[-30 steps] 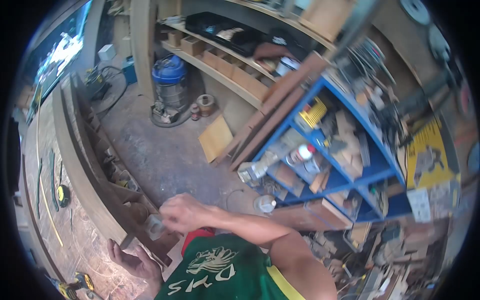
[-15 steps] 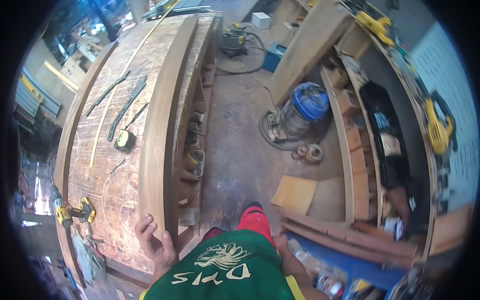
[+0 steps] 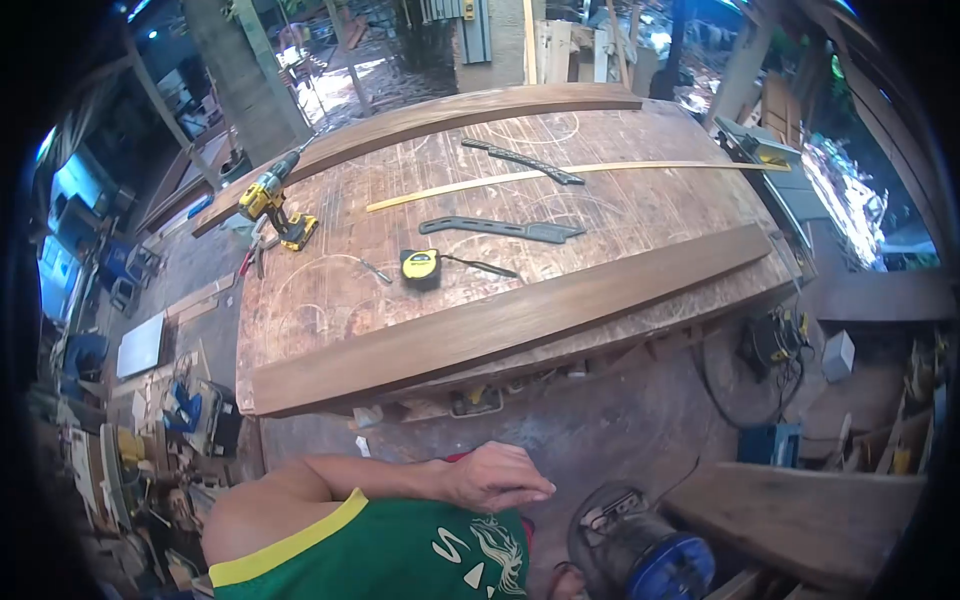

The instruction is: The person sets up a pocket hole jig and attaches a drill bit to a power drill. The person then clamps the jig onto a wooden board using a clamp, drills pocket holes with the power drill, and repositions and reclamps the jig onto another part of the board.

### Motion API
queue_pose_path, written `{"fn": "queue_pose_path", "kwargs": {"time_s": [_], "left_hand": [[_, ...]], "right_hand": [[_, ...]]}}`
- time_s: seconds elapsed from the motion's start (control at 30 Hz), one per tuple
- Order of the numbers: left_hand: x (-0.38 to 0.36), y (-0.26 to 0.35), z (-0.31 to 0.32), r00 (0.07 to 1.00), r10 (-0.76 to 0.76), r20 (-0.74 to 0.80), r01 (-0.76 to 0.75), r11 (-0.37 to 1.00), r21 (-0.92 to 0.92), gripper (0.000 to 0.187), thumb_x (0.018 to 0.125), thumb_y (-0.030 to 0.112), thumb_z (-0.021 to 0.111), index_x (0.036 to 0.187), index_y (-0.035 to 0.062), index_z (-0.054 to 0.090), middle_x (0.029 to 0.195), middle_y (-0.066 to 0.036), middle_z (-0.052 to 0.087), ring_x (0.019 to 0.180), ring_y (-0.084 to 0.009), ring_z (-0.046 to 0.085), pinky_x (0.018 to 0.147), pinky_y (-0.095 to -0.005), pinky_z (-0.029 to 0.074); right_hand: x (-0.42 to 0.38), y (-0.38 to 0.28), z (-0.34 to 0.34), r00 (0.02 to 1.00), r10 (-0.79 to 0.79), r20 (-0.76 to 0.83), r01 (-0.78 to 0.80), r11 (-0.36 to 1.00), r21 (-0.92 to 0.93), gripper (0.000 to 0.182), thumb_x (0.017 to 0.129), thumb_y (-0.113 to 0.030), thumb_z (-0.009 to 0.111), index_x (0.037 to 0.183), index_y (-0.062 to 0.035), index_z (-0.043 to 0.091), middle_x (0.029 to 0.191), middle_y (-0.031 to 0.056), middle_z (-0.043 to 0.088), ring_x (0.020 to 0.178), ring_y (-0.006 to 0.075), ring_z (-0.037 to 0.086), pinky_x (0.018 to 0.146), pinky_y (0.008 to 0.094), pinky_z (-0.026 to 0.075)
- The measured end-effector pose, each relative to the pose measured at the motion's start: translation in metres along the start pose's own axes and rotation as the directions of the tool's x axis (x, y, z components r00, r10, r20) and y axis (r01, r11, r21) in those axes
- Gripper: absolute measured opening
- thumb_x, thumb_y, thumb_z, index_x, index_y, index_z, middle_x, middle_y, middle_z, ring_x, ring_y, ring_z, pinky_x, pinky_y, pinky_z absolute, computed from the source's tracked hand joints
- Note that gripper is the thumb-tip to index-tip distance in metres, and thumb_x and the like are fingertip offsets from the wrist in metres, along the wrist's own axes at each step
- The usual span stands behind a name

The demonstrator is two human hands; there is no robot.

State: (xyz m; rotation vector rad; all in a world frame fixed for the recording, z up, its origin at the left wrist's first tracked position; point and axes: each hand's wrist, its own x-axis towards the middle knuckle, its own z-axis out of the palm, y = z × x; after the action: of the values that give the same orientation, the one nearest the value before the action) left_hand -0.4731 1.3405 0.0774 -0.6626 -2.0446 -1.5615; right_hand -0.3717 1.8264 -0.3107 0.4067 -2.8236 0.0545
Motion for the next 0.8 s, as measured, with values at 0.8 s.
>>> {"fn": "queue_pose_path", "kwargs": {"time_s": [0.8], "left_hand": [[0.461,-0.291,0.380,0.828,-0.334,0.450,0.383,0.924,-0.018,0.012,0.090,0.006,0.068,0.097,-0.0043,0.068,0.078,-0.010,0.068,0.073,-0.0155,0.065,0.069,-0.0271,0.050]], "right_hand": [[0.285,0.194,0.029,-0.157,0.725,0.670,-0.681,-0.571,0.459,0.012,0.087,-0.015,0.065,0.089,-0.0051,0.072,0.073,0.0068,0.066,0.057,0.0154,0.062,0.049,0.0288,0.049]]}}
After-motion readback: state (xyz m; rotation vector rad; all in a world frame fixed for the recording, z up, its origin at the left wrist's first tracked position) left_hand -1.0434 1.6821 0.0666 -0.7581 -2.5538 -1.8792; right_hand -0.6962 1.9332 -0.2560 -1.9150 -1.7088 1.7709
